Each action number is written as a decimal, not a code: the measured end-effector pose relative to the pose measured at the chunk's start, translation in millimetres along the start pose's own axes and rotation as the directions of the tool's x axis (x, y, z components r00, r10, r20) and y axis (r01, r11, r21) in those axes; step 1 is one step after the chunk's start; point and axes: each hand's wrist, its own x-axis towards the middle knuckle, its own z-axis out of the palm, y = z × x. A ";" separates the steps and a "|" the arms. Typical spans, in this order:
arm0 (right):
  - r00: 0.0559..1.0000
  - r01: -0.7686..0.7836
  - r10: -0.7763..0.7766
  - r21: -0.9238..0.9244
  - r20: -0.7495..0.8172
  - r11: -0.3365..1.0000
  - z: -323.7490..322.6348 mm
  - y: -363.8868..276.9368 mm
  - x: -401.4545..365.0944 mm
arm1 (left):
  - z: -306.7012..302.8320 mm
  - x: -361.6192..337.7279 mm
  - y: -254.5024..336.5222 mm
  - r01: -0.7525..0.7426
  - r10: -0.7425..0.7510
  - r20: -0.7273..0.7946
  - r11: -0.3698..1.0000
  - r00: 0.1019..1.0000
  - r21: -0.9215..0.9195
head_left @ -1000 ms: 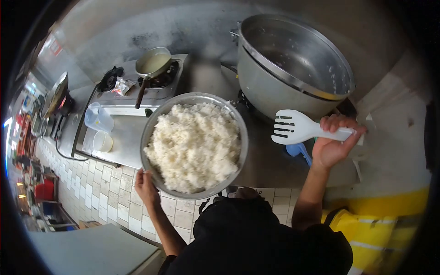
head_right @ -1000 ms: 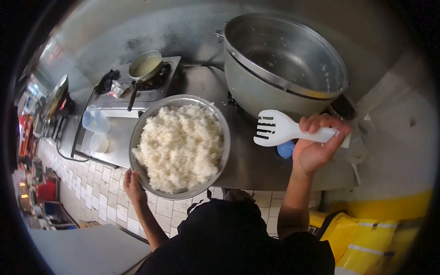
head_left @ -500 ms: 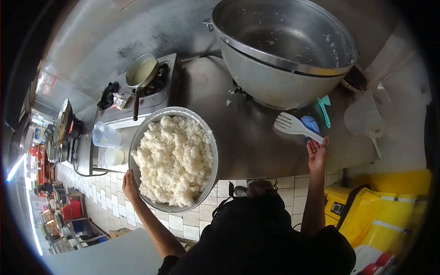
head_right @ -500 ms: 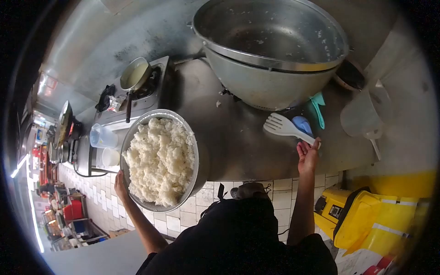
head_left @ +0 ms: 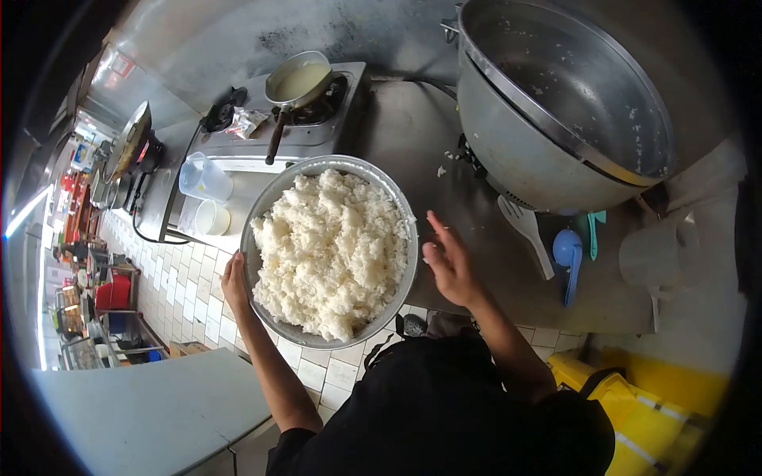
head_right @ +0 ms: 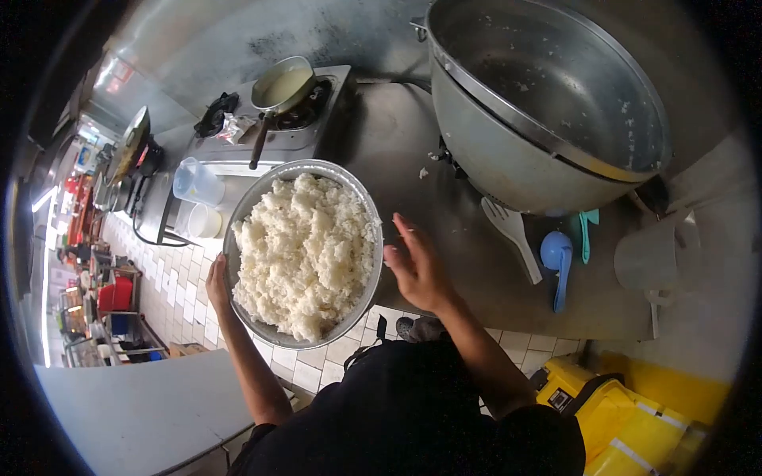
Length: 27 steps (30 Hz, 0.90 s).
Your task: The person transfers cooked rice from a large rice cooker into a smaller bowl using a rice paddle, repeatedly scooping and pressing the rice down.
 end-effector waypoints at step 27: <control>0.938 0.291 -0.346 -0.603 0.026 0.743 16.6 -43.1 -4.7 | 21.6 32.1 45.4 -0.024 0.021 0.296 1.000 0.955 0.008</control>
